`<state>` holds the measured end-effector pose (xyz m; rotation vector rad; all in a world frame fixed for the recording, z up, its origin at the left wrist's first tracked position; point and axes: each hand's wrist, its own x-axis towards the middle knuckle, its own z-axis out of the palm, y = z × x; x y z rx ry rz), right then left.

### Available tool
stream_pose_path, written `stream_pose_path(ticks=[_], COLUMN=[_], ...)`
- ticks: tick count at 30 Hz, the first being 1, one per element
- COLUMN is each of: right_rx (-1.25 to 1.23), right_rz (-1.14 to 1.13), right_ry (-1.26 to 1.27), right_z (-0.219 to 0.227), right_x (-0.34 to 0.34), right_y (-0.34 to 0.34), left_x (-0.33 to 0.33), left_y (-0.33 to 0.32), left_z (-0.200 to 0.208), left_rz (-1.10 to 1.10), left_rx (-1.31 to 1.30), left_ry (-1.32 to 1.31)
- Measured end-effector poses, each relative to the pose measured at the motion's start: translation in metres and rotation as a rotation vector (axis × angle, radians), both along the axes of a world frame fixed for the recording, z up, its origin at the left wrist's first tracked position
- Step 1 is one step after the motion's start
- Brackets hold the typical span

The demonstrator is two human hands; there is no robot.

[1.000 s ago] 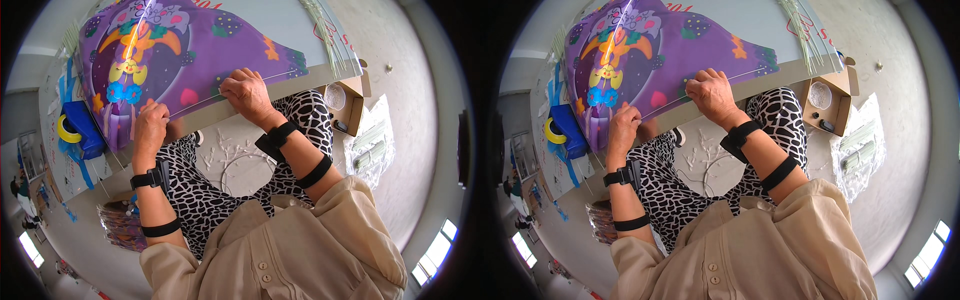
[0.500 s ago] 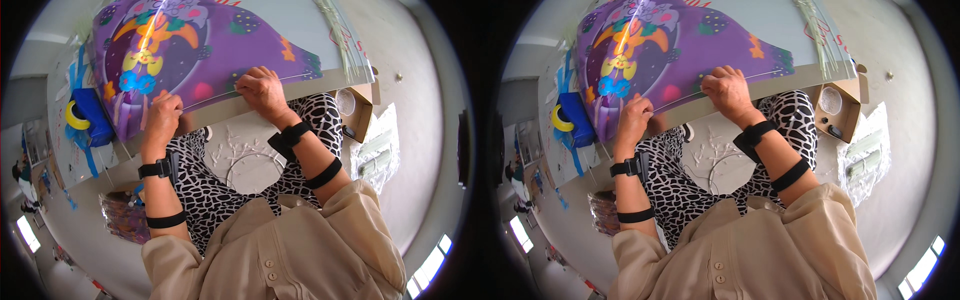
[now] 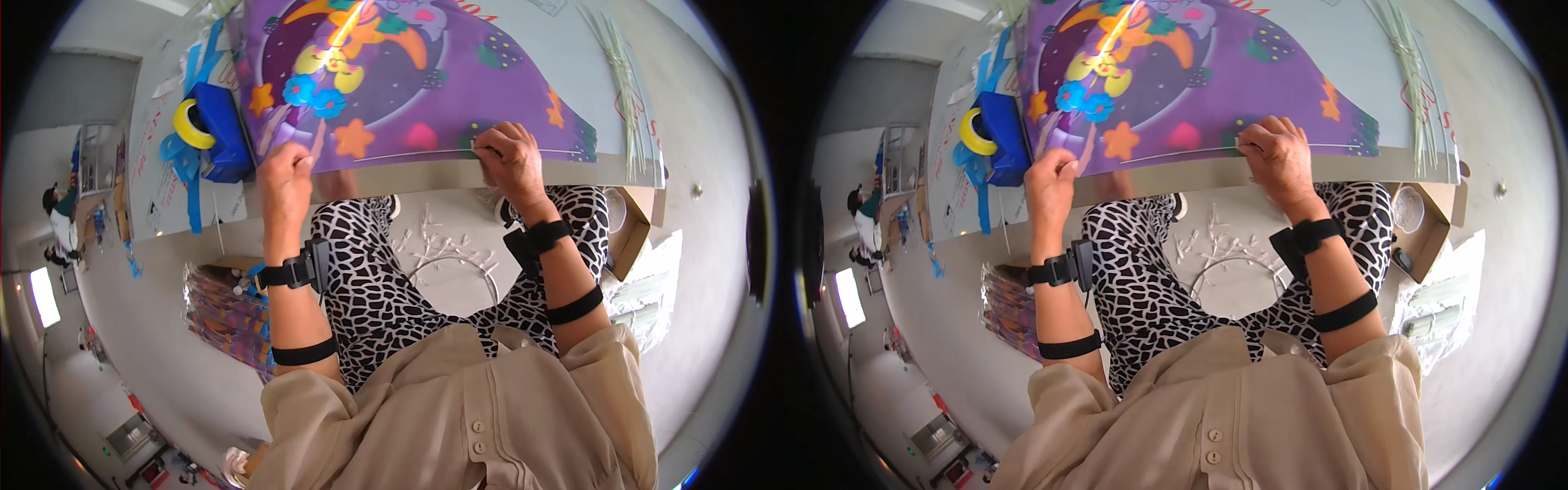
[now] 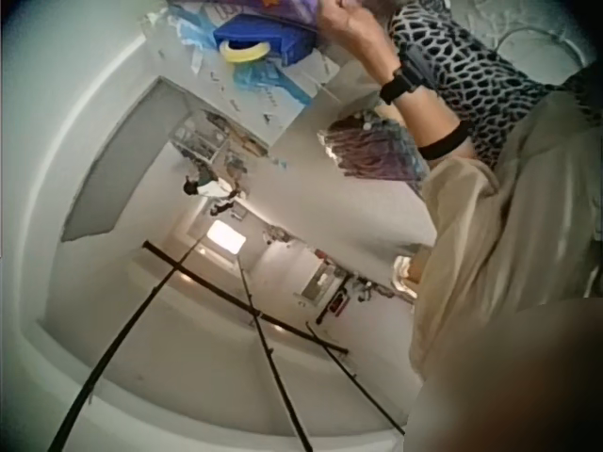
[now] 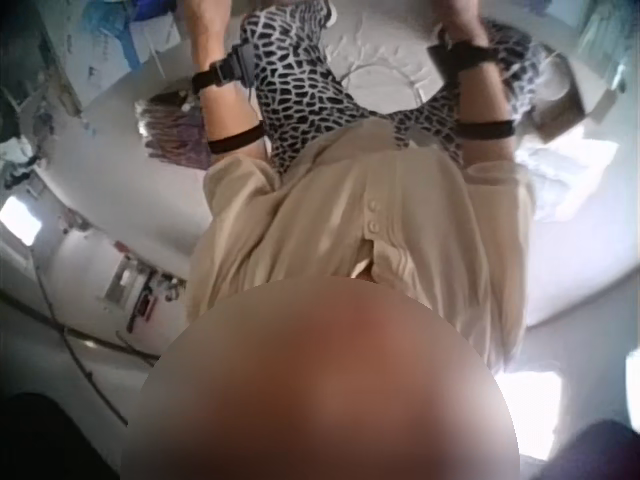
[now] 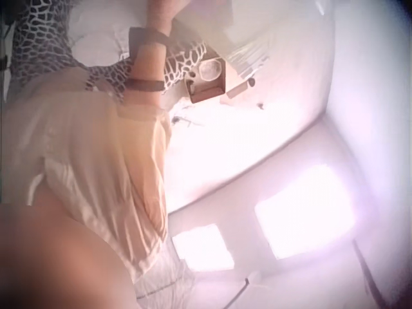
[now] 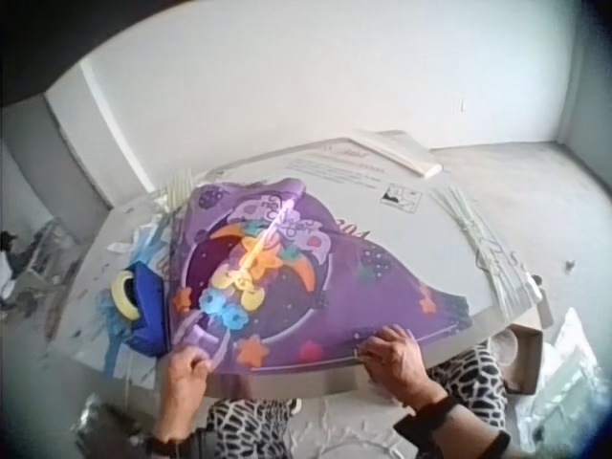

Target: Assembling a colorful kite by attaching a support rod and securing it with adhesive tape.

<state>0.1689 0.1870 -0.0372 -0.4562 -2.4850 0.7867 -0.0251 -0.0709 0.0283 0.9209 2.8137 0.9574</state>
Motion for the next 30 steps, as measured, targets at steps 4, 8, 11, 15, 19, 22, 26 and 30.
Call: stream_pose_path(ticks=[4,8,11,15,19,22,26,30], right_rx=[-0.068,-0.158,-0.29,-0.495,-0.832,-1.194,-1.375,-1.451], right_rz=[0.015,-0.1,-0.009,0.257,0.434,0.431,0.373,0.308], right_ry=[-0.002,0.136,0.06,-0.003,-0.224,-0.385,-0.315,-0.338], right_z=[0.009,0.028,0.048,0.057,0.049,0.057,0.044,0.065], right_x=[0.004,-0.004,-0.019,-0.05,-0.085,-0.104,-0.106,-0.081], right_y=[0.003,-0.011,-0.031,-0.08,-0.142,-0.19,-0.216,-0.223], left_x=[-0.007,-0.01,-0.011,-0.014,0.043,0.104,0.154,0.113], left_y=[-0.056,-0.085,-0.083,-0.098,-0.083,-0.08,-0.079,-0.109], left_z=[-0.013,-0.039,-0.051,-0.057,-0.009,0.002,0.008,0.009], left_rz=[0.399,0.534,0.446,0.446,0.645,0.533,0.438,0.626], left_rx=[-0.233,-0.276,-0.151,0.01,0.678,0.727,0.703,0.723], left_ry=[0.097,0.087,-0.074,-0.036,-0.758,-0.835,-0.872,-0.48])
